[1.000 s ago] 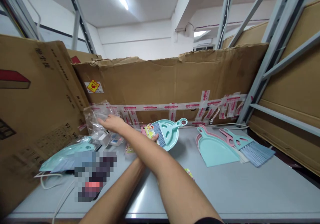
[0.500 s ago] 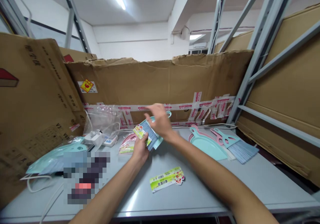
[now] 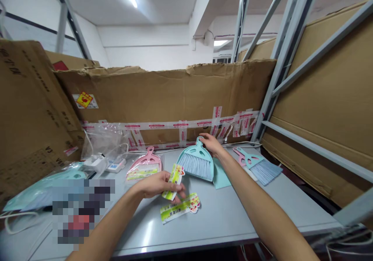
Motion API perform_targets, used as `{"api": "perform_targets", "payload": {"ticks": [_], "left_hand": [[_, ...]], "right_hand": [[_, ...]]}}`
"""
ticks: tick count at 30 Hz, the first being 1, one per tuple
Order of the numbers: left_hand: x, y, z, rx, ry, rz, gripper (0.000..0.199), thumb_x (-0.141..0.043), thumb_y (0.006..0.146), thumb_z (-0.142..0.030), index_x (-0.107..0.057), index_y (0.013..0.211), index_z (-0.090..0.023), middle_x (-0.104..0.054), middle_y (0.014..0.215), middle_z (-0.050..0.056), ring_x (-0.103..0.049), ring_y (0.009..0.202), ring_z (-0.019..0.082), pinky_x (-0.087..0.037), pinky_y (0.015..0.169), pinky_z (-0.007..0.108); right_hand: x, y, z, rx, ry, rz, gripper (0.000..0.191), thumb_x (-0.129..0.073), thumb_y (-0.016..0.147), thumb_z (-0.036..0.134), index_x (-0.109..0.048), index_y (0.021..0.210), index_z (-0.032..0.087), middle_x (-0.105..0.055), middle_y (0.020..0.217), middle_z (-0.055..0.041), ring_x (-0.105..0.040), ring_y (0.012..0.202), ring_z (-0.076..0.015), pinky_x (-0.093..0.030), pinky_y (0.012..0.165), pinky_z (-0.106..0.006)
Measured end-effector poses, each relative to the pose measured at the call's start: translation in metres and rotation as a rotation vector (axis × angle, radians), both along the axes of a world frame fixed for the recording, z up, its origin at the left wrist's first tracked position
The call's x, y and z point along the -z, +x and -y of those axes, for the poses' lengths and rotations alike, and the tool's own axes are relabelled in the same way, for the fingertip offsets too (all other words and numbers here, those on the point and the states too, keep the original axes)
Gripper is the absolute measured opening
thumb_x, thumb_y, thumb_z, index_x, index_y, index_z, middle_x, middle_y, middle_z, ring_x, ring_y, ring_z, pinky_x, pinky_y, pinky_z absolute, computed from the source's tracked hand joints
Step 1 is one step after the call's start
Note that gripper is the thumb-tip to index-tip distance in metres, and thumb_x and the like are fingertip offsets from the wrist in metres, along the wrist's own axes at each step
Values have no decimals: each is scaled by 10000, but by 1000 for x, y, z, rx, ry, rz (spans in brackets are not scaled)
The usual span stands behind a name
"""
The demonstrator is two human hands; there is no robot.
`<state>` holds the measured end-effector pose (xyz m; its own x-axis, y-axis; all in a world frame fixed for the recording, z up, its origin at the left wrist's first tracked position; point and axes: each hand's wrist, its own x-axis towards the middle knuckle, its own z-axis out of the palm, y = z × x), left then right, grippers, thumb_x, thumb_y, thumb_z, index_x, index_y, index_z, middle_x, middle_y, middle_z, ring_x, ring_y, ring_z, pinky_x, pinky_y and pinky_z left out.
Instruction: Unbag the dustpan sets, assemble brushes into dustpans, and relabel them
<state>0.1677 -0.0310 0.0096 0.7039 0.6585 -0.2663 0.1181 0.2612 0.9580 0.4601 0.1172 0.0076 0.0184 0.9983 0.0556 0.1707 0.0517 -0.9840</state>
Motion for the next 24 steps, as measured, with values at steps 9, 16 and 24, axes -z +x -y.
{"api": "perform_targets", "payload": {"ticks": [9, 16, 24], "left_hand": [[-19, 3, 8, 159, 448, -402, 638, -1008, 712, -513, -776, 1240, -239, -813, 1072, 26, -734, 932, 251, -524, 759, 280], [-14, -1, 10, 214, 703, -605, 918, -996, 688, -600, -720, 1526, -346, -836, 1224, 102, -787, 1031, 351, -544, 822, 335], [-9, -1, 7, 176, 884, -503, 558, -861, 854, -690, -891, 1265, -314, -870, 1224, 102, -808, 1096, 348, -562, 920, 342]], "right_hand": [[11, -44, -15, -47, 89, 425, 293, -644, 957, 101, -868, 1146, 129, -876, 1064, -109, -797, 913, -196, -581, 800, -231], [2, -79, -24, -72, 136, 782, 266, -742, 874, 74, -918, 1024, 205, -880, 1109, -115, -806, 1090, -268, -550, 957, -281], [-6, -89, -8, -59, 196, 1016, 272, -691, 963, 179, -886, 1149, 215, -854, 1183, -165, -794, 1119, -306, -549, 959, -324]]}}
